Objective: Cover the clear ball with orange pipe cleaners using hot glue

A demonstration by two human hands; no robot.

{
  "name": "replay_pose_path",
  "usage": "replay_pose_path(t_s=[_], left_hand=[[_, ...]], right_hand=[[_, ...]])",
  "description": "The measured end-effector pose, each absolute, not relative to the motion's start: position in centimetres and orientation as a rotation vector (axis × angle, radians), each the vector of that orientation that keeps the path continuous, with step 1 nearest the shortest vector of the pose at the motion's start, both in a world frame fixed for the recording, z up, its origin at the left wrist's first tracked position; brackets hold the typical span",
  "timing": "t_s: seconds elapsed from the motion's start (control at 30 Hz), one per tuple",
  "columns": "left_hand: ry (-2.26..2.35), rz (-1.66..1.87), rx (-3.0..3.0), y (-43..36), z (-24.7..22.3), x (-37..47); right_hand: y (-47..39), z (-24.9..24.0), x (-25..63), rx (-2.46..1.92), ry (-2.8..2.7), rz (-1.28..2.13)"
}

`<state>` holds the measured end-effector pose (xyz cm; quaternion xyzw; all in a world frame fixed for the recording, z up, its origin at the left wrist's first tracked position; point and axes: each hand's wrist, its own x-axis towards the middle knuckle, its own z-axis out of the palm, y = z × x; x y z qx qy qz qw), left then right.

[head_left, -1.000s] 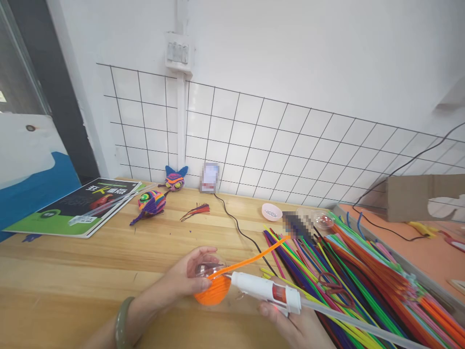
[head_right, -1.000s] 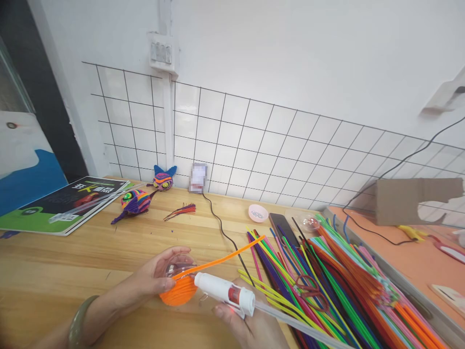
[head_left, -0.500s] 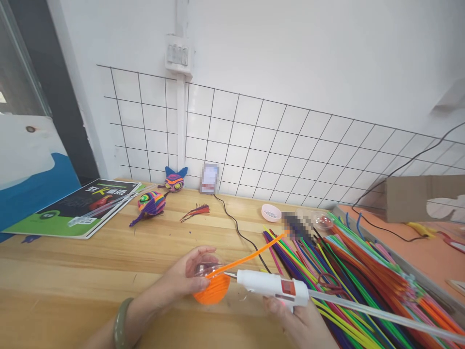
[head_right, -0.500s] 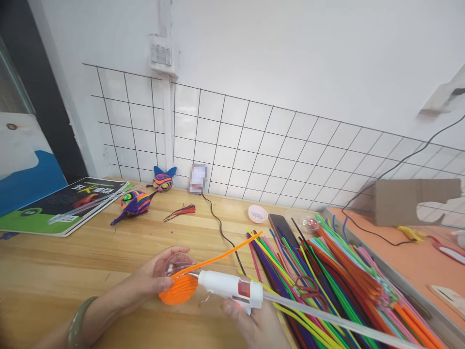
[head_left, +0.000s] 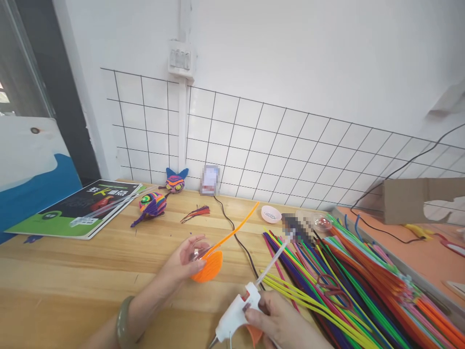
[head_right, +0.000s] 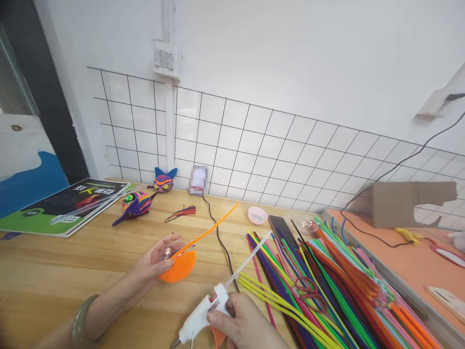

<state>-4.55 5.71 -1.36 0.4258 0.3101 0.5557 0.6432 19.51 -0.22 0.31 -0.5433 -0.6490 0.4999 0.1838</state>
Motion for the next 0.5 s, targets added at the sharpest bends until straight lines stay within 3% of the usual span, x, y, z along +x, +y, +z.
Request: replay_pose_path(t_s=[0.13,0.27,0.5], left_hand=[[0.685,1.239,0.991,5.1,-1.0,-4.1],[0.635,1.187,1.009,4.7,-1.3,-3.8],[0.533,1.041,1.095,3.8,-0.9,-3.0]], right_hand=[[-0.1,-0.6,19.0,-1.700,-1.954,1.131],[0.1,0.0,19.2,-1.653,-2.188,0.402],[-0.8,3.7,19.7,-0.816,-1.973,-0.389]])
